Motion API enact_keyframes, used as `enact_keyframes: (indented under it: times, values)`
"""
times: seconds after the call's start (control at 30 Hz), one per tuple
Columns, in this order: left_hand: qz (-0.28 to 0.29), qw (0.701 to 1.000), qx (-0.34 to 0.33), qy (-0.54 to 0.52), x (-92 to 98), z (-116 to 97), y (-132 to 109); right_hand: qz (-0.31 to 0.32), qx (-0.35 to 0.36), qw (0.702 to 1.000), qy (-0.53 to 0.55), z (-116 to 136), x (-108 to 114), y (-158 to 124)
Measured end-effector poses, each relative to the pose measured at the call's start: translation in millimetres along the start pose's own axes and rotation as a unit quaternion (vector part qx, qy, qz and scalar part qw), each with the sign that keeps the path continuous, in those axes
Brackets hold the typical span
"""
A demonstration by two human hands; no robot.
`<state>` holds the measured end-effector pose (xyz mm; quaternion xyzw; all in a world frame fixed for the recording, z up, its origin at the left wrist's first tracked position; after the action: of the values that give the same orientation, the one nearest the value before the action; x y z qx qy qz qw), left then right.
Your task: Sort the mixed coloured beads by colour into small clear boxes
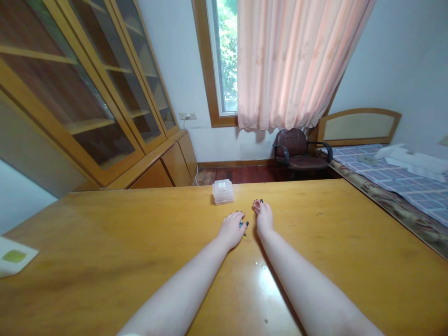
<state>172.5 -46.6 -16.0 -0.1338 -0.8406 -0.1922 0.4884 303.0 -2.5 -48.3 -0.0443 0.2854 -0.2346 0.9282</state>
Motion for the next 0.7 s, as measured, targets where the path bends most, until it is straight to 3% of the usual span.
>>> enact_keyframes:
  times: [0.13,0.33,0.4,0.53,0.6,0.7]
  values:
    - [0.014,0.999,-0.034,0.013,-3.5,-7,-5,-0.013,-0.014,1.0,0.015,6,4,10]
    - [0.016,0.999,-0.04,0.027,-8.7,-14,-5,0.011,-0.001,1.0,-0.01,4,-2,1]
    - [-0.008,0.999,-0.023,0.024,-6.0,-11,-6,0.011,-0.003,1.0,-0.011,6,-2,0]
    - [-0.075,0.994,0.08,0.015,3.4,6,-12,0.024,-0.022,0.999,-0.004,8,-4,-2]
    - [-0.069,0.991,0.111,0.004,5.6,12,-14,0.041,-0.036,0.998,-0.008,7,-6,-5]
    - [-0.024,0.994,0.104,0.01,4.2,10,-17,0.069,-0.048,0.996,-0.023,2,-10,-14]
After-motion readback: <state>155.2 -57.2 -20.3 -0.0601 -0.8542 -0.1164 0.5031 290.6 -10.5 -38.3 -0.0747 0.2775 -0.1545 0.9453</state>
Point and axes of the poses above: each hand's wrist, its own y-axis towards the middle knuckle, its own x-axis out of the back of the hand, z = x × y, the point moved 1 cm from there along y, towards the middle knuckle, and after that the axes turned 5 degrees about -x, right-handed, at the moved point
